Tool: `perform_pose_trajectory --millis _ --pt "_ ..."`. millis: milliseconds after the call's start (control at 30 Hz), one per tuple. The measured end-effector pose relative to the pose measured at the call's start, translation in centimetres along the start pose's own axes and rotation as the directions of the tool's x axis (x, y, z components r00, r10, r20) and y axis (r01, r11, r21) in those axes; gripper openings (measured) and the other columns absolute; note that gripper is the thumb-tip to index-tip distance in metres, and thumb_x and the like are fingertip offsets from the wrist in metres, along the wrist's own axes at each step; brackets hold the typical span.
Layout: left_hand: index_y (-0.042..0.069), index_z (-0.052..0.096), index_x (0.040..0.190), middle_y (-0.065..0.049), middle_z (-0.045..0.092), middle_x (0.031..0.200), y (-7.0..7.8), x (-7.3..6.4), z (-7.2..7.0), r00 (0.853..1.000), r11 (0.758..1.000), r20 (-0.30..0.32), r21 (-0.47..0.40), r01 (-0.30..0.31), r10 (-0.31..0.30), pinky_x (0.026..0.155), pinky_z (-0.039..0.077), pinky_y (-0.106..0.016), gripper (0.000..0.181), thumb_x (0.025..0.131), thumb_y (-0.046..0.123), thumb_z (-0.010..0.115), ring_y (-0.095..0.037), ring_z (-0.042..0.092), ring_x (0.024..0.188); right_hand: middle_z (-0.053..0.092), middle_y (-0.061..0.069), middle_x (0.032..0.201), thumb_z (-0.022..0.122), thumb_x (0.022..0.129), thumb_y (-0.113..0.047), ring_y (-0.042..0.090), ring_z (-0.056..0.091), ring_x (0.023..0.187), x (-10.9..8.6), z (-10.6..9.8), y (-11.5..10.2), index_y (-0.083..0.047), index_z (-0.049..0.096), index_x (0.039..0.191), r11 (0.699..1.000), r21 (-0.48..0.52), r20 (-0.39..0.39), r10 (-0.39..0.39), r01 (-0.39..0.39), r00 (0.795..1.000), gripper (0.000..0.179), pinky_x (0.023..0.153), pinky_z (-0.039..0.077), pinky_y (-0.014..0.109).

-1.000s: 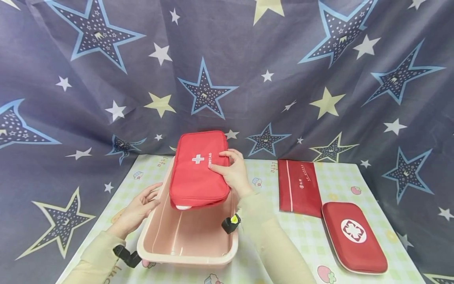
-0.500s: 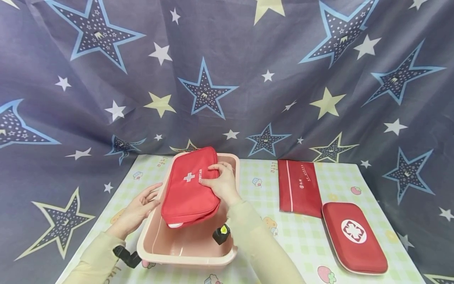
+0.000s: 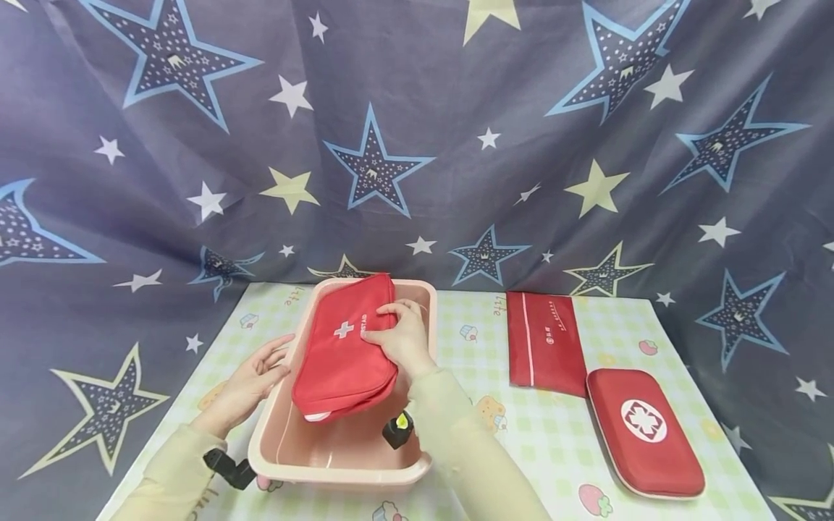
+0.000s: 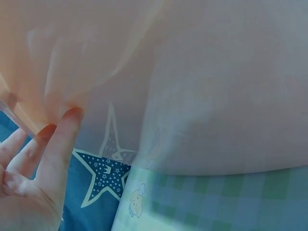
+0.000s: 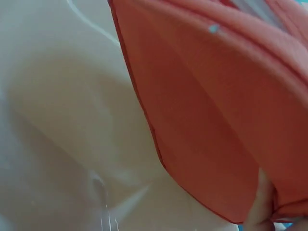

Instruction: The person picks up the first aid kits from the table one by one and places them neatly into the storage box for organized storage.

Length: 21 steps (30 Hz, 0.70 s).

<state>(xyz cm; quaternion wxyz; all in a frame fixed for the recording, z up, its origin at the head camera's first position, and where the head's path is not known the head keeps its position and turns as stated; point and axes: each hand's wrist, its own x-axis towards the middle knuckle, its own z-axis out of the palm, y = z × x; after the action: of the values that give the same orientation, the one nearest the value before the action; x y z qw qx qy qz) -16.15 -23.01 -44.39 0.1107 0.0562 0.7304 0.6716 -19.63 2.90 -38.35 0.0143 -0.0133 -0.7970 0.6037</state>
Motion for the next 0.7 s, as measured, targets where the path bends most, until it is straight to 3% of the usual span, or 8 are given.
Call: perform_pose_trajectory --millis 133,333,467,600,700 --pt "0.003 0.022 0.148 -0.028 0.032 0.143 0.4 -0.1 -0.1 1.0 1.0 -0.002 -0.001 -0.01 0.01 0.076 0.056 -0.03 0.061 0.094 0.005 0.051 0.002 0.06 0.097 0.044 0.012 0.132 0.079 0.073 -0.009 0.029 0.044 0.121 -0.1 0.4 -0.2 -0.003 0.065 0.106 0.998 -0.054 0.002 -0.018 0.018 1.0 0.036 0.093 0.051 0.04" --pt "0.004 0.024 0.147 -0.019 0.041 0.139 0.1 -0.1 -0.1 1.0 1.0 -0.008 0.012 -0.004 0.004 0.076 0.056 -0.029 0.06 0.094 0.006 0.053 0.001 0.06 0.098 0.045 0.011 0.131 0.08 0.071 -0.01 0.028 0.045 0.118 -0.4 1.3 0.2 -0.005 0.066 0.103 0.982 -0.175 -0.004 -0.079 0.077 0.997 0.035 0.089 0.053 0.041" --pt "0.005 0.025 0.147 -0.017 0.042 0.139 -0.3 -0.1 -0.3 1.0 1.0 -0.01 0.003 -0.002 0.002 0.076 0.056 -0.03 0.06 0.094 0.005 0.052 0.0 0.061 0.099 0.046 0.011 0.13 0.08 0.071 -0.007 0.028 0.047 0.117 -0.6 2.1 0.5 -0.004 0.066 0.101 0.951 -0.271 0.045 -0.142 0.149 0.989 0.034 0.089 0.053 0.04" --pt "0.004 0.024 0.147 -0.02 0.039 0.14 -0.4 0.0 -0.2 1.0 1.0 0.002 -0.007 -0.015 0.015 0.076 0.056 -0.03 0.06 0.094 0.005 0.051 -0.002 0.061 0.1 0.047 0.01 0.128 0.08 0.07 -0.005 0.028 0.051 0.114 -0.7 2.6 0.6 -0.003 0.065 0.102 0.93 -0.332 0.096 -0.132 0.156 0.987 0.035 0.086 0.054 0.04" --pt "0.003 0.024 0.147 -0.016 0.042 0.138 -0.3 0.1 0.0 1.0 1.0 0.008 -0.012 -0.022 0.022 0.076 0.056 -0.031 0.06 0.094 0.005 0.051 -0.003 0.061 0.101 0.048 0.009 0.126 0.079 0.07 -0.003 0.028 0.053 0.111 -0.6 3.0 0.8 -0.003 0.066 0.102 0.92 -0.362 0.107 -0.122 0.153 0.987 0.035 0.086 0.055 0.039"
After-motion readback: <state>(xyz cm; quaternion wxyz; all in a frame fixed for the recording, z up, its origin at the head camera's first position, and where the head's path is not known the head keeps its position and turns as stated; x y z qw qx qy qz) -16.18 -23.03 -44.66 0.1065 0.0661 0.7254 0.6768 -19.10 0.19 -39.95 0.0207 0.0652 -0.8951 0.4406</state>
